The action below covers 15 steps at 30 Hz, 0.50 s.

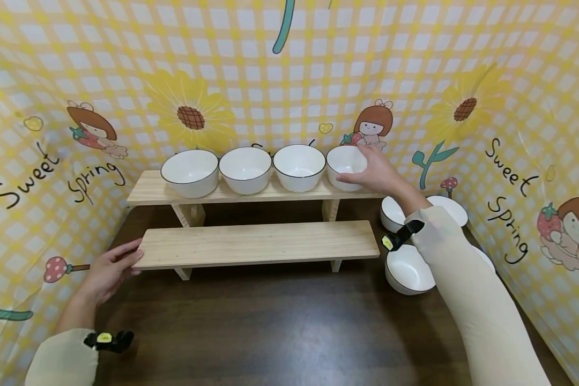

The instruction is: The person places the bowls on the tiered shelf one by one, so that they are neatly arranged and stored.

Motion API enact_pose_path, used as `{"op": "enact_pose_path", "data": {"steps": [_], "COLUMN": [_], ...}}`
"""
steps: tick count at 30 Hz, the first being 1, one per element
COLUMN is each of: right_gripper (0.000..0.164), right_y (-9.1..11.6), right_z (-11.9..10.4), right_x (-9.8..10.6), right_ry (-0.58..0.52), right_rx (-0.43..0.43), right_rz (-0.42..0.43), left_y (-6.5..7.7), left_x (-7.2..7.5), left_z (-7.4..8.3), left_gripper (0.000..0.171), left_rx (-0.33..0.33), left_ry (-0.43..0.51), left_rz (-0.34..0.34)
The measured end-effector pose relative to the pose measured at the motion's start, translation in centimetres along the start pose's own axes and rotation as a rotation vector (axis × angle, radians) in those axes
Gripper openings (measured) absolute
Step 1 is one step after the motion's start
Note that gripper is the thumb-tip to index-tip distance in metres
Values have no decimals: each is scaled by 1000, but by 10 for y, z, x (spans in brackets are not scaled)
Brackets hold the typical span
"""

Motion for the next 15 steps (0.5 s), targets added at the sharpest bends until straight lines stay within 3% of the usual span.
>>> {"op": "enact_pose_path", "data": {"steps": [15], "right_gripper": [107], "right_y": [-5], "right_z": [0], "right_x": [-3], "right_ry": [6], "right_rx": [3], "right_rz": [-2], "left_y": [-1], "left_x": [-1], "left_z": [0], "left_gripper": [34], "left_rx": [-4], "left_ry": [11], "left_rz": [10]}}
Point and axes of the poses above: each hand's wrist, its own y-axis away from the middle knuckle, its own x-axis out of the back of the hand, z = x × y, the point moved 2 cm from there along -y, towards the middle knuckle, and after that the axes turned 7 degrees about -x, right-handed, at the moved point
